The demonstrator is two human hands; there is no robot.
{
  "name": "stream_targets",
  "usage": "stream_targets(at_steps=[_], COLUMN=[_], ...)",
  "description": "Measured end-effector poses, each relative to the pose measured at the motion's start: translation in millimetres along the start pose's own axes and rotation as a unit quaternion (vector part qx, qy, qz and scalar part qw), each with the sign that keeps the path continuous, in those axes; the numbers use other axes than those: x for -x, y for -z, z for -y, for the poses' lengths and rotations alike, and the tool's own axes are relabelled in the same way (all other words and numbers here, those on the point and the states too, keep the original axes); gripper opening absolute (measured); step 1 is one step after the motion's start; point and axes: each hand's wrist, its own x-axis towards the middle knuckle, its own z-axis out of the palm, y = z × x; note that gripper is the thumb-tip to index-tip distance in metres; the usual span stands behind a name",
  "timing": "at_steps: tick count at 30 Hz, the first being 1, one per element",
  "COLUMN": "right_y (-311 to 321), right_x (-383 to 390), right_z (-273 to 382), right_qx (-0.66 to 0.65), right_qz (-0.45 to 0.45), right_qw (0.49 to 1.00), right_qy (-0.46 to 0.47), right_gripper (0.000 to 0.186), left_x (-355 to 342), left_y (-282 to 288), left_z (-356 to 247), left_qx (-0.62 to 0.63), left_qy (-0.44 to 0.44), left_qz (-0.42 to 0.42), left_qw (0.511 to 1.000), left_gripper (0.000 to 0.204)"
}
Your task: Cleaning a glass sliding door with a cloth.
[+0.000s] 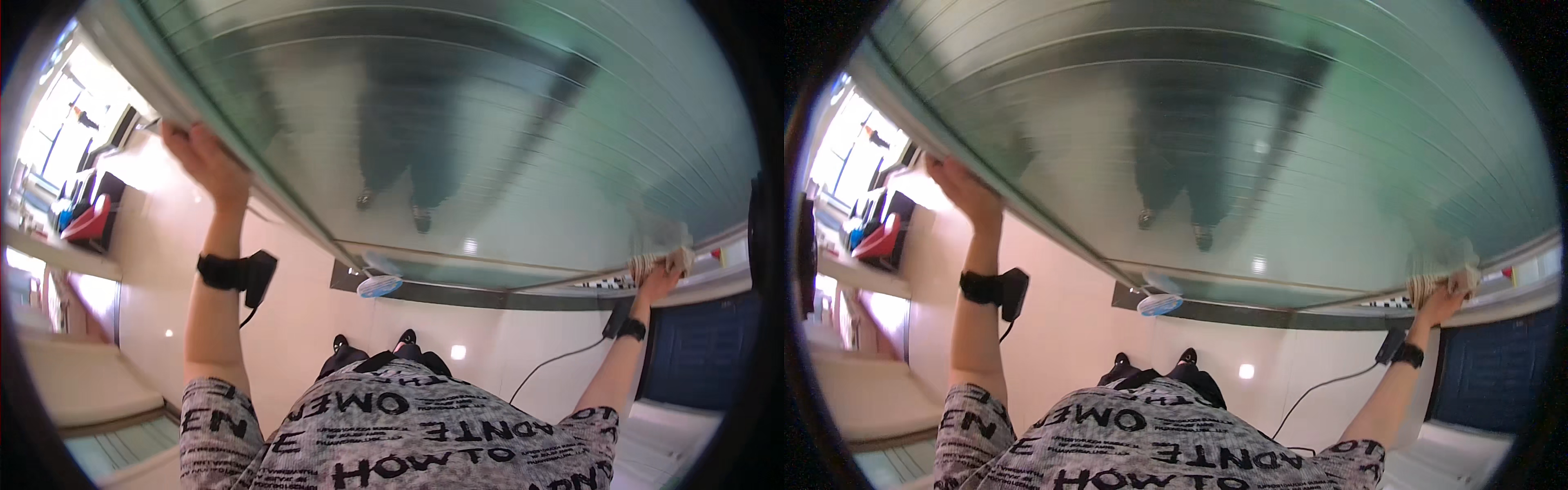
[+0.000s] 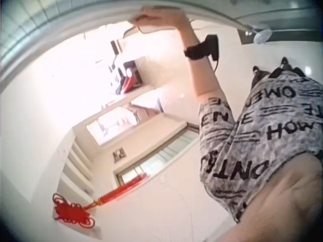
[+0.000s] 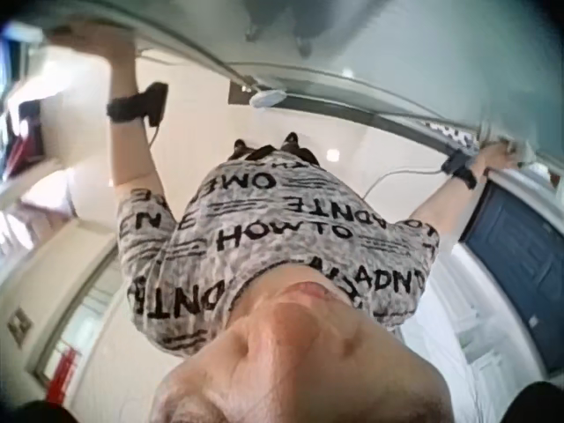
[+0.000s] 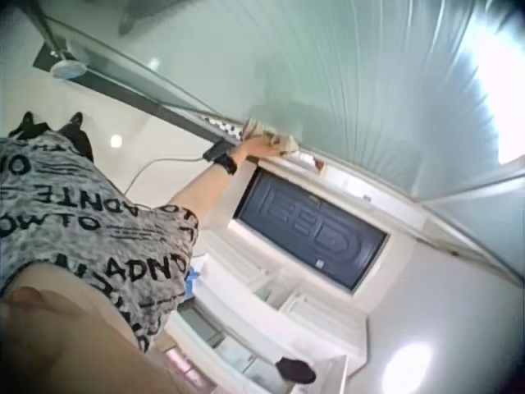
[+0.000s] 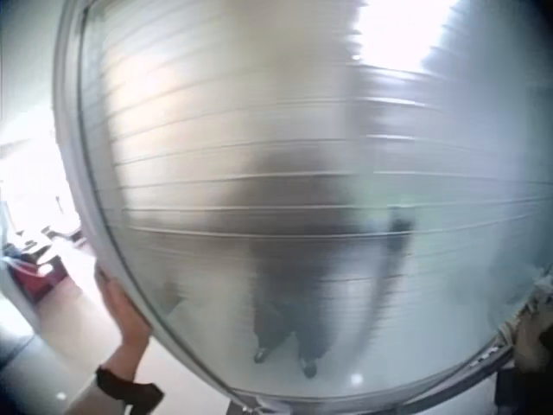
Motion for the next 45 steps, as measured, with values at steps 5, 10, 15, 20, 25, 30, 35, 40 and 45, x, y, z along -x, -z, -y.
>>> stream_targets(at_steps=[5,10,15,20,25,30,35,40,45], right_y=[-36.7,-37.8,-40.6,0.4,32.7,41.4,63.9,67.2,50.2], right_x=[95.4,210.0,286.6,272.1,276.3,308.8,354.0,370.0,402.2], right_z=[71.6,224.6,327.0,403.0,424.2,451.0,524.4,566.1,610.6], right_qx=[-0.074,-0.287,-0.478,-0.546,-0.515,-0.516,-0.435,-0.377,-0.379], right_qz=[0.044,0.215,0.316,0.522,0.669,0.754,0.873,0.916,0.919], right_qw=[0.989,0.88,0.722,0.499,0.447,0.307,0.183,0.13,0.102], right_qy=[-0.12,-0.311,-0.387,-0.424,-0.296,-0.266,-0.121,0.034,0.025], right_gripper=[0.051,0.068,0.066,0.052,0.043,0.046,0.055,0.063,0.064], left_x=[-5.7,-4.2,12.3,38.0,96.8,165.4,164.3,168.1,158.8], left_y=[-2.9,-22.7,-62.6,-73.6,-11.1,104.8,201.4,243.6,283.0], left_z=[4.8,-11.3,-40.7,-65.3,-62.1,-20.0,-14.2,-11.4,11.3], left_qx=[0.023,0.014,-0.015,-0.013,-0.031,0.072,0.144,0.169,0.163], left_qy=[-0.002,0.017,0.014,-0.04,0.086,0.585,0.658,0.713,0.722], left_qz=[0.023,0.029,0.097,0.218,0.449,0.41,0.371,0.235,0.056], left_qw=[0.999,0.999,0.995,0.975,0.889,0.696,0.639,0.639,0.67], left_gripper=[0.046,0.059,0.066,0.076,0.081,0.096,0.069,0.05,0.037])
